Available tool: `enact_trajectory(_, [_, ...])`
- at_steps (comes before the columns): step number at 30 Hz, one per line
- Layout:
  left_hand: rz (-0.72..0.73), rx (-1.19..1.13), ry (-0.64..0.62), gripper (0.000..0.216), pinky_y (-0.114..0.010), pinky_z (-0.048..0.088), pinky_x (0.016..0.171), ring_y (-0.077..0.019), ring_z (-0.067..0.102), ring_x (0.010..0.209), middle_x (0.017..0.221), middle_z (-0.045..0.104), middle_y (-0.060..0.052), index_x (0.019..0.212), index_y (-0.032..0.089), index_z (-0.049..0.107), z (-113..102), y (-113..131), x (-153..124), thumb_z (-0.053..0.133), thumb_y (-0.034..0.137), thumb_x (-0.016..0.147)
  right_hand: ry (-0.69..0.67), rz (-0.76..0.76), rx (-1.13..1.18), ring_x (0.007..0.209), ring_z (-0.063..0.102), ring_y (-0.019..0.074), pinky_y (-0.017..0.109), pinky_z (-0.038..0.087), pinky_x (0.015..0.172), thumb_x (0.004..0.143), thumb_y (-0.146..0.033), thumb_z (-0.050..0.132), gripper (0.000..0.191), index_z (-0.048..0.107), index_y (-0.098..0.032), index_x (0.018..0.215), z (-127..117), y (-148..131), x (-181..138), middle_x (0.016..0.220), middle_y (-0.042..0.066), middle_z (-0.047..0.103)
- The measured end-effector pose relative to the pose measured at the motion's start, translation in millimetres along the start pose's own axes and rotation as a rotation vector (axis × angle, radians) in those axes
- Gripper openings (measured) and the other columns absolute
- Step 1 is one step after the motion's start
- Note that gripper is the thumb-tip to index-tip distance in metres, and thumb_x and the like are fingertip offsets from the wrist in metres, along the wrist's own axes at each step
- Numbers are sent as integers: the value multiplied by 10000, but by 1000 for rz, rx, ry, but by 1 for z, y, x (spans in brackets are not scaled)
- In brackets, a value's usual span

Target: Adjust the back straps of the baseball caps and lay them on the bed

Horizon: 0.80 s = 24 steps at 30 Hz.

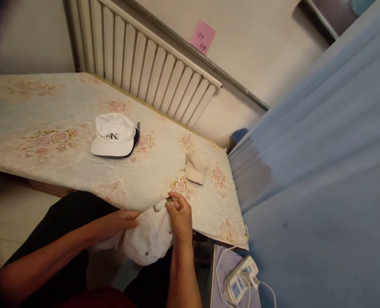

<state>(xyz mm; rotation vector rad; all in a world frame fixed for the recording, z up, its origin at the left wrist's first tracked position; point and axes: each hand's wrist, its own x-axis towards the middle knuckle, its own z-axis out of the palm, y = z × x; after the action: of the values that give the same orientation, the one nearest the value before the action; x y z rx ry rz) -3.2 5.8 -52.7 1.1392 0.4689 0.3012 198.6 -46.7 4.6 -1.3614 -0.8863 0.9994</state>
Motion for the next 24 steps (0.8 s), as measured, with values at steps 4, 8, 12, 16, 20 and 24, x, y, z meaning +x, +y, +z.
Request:
enact_trajectory(4, [26, -125, 50, 323, -316, 448, 740, -211, 612, 796, 838, 694, -59, 892, 136, 675, -10, 22, 12, 697, 432, 764, 59, -58, -113, 472, 431, 69, 199, 306, 477, 727, -338, 703, 403, 659, -179, 1096, -6, -20, 25, 584, -66, 574])
enact_trajectory(8, [102, -199, 55, 313, -345, 457, 835, -224, 640, 862, 906, 730, -62, 972, 146, 703, -21, 50, 28, 699, 396, 783, 300, -113, -85, 797, 653, 162, 272, 485, 741, 737, -397, 701, 438, 655, -173, 1110, -21, -21, 49, 852, 27, 722])
enact_trajectory(12, [194, -264, 41, 321, -365, 447, 901, -240, 657, 911, 966, 746, -86, 1036, 147, 716, -37, 73, 49, 670, 382, 822, 478, -39, 17, 873, 682, 212, 334, 507, 810, 724, -471, 687, 496, 652, -149, 1099, -35, 6, 65, 928, 72, 745])
enact_trajectory(16, [280, -291, 124, 295, -339, 428, 942, -244, 650, 983, 1015, 748, -107, 1016, 135, 734, -56, 88, 78, 697, 346, 812, 493, -21, -46, 913, 658, 209, 310, 494, 826, 723, -443, 688, 413, 694, -145, 1010, -40, 45, 76, 965, 64, 742])
enact_trajectory(20, [364, -413, 152, 271, -333, 448, 938, -255, 651, 1022, 1025, 748, -119, 1020, 127, 734, -73, 95, 105, 702, 300, 815, 388, 49, 41, 854, 651, 179, 278, 506, 759, 739, -400, 690, 376, 691, -157, 1026, -34, 78, 85, 959, 46, 733])
enact_trajectory(24, [407, -626, 202, 255, -342, 485, 924, -265, 668, 1016, 993, 754, -114, 1044, 122, 715, -85, 94, 126, 688, 243, 821, 252, 125, 73, 823, 653, 171, 294, 528, 762, 726, -444, 730, 369, 700, -152, 951, -20, 98, 95, 931, 52, 718])
